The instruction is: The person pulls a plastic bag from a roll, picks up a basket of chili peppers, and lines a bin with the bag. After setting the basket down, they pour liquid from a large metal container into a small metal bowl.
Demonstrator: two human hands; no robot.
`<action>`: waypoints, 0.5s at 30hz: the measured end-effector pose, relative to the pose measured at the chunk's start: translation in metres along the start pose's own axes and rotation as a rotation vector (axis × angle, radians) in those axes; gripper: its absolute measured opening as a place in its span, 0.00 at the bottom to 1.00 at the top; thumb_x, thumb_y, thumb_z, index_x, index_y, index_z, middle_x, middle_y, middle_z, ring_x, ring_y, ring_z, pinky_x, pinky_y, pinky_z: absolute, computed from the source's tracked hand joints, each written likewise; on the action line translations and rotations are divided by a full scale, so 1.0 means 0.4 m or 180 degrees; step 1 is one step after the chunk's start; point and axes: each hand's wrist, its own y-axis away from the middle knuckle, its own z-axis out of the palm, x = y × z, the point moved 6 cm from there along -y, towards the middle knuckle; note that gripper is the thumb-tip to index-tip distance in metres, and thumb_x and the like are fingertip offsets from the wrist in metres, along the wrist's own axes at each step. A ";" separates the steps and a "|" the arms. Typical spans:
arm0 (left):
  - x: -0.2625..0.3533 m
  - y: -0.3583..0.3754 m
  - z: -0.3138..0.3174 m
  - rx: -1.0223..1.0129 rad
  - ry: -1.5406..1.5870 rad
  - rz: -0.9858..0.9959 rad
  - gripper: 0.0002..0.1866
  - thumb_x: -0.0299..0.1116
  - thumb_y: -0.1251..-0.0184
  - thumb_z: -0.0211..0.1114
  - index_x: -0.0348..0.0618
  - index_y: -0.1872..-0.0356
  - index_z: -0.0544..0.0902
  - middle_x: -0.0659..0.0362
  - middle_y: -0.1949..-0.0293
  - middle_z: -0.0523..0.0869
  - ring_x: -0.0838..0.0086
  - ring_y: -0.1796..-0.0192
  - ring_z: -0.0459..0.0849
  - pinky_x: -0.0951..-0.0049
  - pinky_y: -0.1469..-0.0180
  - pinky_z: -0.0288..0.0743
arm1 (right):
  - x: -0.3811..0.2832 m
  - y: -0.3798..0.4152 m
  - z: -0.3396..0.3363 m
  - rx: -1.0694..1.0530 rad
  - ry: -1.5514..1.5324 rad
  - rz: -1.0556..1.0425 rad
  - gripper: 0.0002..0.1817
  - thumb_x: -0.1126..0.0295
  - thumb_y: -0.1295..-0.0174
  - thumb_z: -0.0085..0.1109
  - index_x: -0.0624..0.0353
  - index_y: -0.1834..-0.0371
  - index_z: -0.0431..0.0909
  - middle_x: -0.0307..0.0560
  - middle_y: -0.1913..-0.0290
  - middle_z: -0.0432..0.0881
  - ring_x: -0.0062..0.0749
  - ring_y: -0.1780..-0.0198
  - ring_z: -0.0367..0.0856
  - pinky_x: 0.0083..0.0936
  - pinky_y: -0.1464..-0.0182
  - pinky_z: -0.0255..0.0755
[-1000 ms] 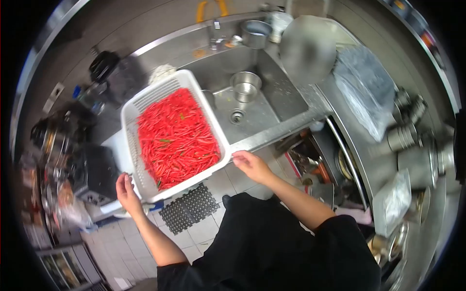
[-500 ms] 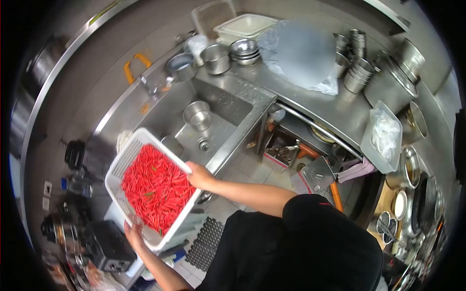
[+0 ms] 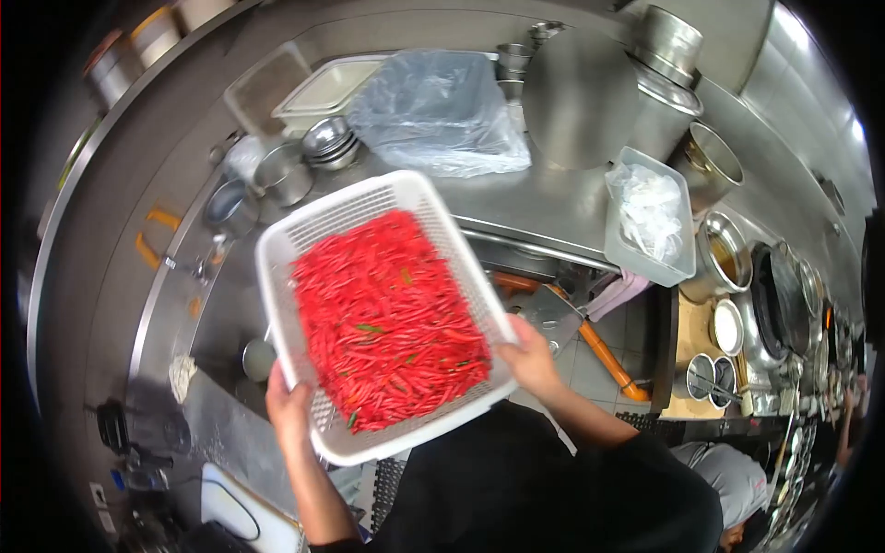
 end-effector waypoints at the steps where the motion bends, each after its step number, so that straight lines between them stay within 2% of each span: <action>1: 0.008 -0.044 0.104 -0.0249 0.0066 -0.0038 0.29 0.15 0.49 0.53 0.33 0.40 0.73 0.55 0.50 0.82 0.71 0.48 0.80 0.74 0.44 0.70 | 0.006 0.000 -0.073 0.0225 -0.0197 0.0012 0.26 0.84 0.45 0.51 0.63 0.39 0.70 0.42 0.51 0.80 0.26 0.49 0.78 0.24 0.44 0.69; 4: -0.038 -0.191 0.375 -0.1172 -0.0039 -0.0051 0.33 0.15 0.50 0.52 0.34 0.36 0.70 0.54 0.45 0.80 0.71 0.44 0.78 0.73 0.41 0.69 | 0.001 0.003 -0.246 0.0946 -0.0497 0.0046 0.26 0.86 0.46 0.47 0.67 0.40 0.70 0.45 0.50 0.80 0.26 0.50 0.77 0.23 0.45 0.69; 6: -0.064 -0.281 0.562 -0.1724 0.0009 -0.0093 0.32 0.16 0.51 0.52 0.34 0.37 0.70 0.55 0.46 0.80 0.71 0.44 0.79 0.73 0.41 0.69 | 0.030 -0.028 -0.342 0.1225 -0.0498 -0.0056 0.25 0.85 0.46 0.47 0.68 0.41 0.70 0.46 0.50 0.80 0.26 0.49 0.77 0.23 0.45 0.68; 9: -0.105 -0.424 0.808 -0.2273 -0.0184 0.0174 0.31 0.17 0.51 0.54 0.36 0.39 0.73 0.56 0.48 0.82 0.72 0.47 0.80 0.72 0.43 0.71 | 0.042 -0.098 -0.437 0.1658 -0.0525 -0.0139 0.25 0.84 0.45 0.47 0.69 0.41 0.70 0.46 0.50 0.80 0.27 0.49 0.77 0.22 0.44 0.67; 13: -0.155 -0.575 1.035 -0.2608 -0.0132 -0.0275 0.28 0.20 0.46 0.57 0.37 0.39 0.73 0.57 0.50 0.83 0.71 0.50 0.82 0.71 0.45 0.74 | 0.057 -0.235 -0.530 0.2065 -0.0476 -0.0202 0.22 0.79 0.40 0.48 0.69 0.40 0.70 0.46 0.49 0.79 0.27 0.48 0.75 0.23 0.43 0.66; 15: -0.153 -0.632 1.092 -0.2650 -0.0478 -0.0174 0.23 0.28 0.37 0.62 0.36 0.40 0.74 0.55 0.51 0.84 0.70 0.52 0.83 0.70 0.46 0.75 | 0.064 -0.300 -0.559 0.2151 -0.0456 -0.0238 0.21 0.77 0.38 0.49 0.69 0.40 0.70 0.46 0.48 0.78 0.27 0.47 0.74 0.23 0.43 0.65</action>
